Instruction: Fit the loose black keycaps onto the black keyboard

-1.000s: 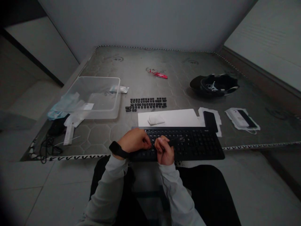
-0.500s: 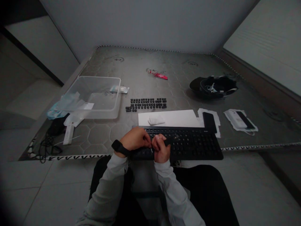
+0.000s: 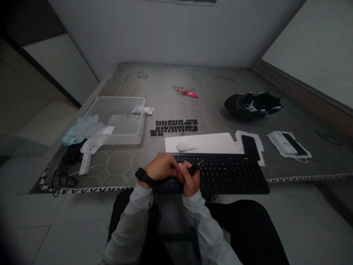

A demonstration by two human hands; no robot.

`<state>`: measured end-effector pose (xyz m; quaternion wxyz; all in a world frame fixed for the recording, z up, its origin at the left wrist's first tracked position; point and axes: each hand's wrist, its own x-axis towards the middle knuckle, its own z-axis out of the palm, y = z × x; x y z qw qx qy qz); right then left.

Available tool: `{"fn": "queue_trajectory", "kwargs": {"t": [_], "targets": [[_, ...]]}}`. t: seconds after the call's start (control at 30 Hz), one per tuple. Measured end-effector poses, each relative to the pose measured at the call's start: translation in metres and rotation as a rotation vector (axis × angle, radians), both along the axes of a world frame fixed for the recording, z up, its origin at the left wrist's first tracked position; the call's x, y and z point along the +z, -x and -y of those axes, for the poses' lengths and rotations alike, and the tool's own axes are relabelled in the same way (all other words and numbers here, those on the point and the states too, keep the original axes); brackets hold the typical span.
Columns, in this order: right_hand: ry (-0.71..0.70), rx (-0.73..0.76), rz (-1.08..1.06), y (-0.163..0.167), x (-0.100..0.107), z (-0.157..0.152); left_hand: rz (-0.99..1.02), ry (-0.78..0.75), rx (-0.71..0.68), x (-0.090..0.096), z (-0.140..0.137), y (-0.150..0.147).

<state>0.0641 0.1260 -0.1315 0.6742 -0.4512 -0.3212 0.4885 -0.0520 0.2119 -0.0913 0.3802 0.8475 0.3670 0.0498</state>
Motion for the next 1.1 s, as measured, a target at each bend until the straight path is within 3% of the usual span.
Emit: {"fn": "queue_trajectory", "kwargs": {"t": [0.1,0.27,0.4,0.53,0.7,0.83,1.1], "targets": [[0.032,-0.091,-0.028,0.001,-0.003,-0.005,0.001,0.008,0.004,-0.001,0.000,-0.001],[0.159,-0.407,-0.110,0.007,0.002,-0.019,0.010,0.014,0.011,-0.003,0.000,-0.002],[0.088,-0.275,-0.125,0.008,0.006,-0.015,-0.008,-0.004,0.003,-0.001,0.000,-0.002],[-0.059,-0.138,-0.046,0.007,-0.003,0.001,-0.028,-0.026,-0.009,0.001,0.001,-0.002],[-0.176,-0.146,0.335,0.006,-0.018,0.017,-0.033,-0.024,0.017,0.002,0.002,-0.002],[-0.284,-0.164,0.591,0.003,-0.016,0.022,-0.046,-0.001,0.015,0.003,0.002,-0.002],[-0.412,-0.172,0.602,0.006,-0.011,0.019,-0.123,0.008,0.045,0.010,0.004,-0.004]]}}
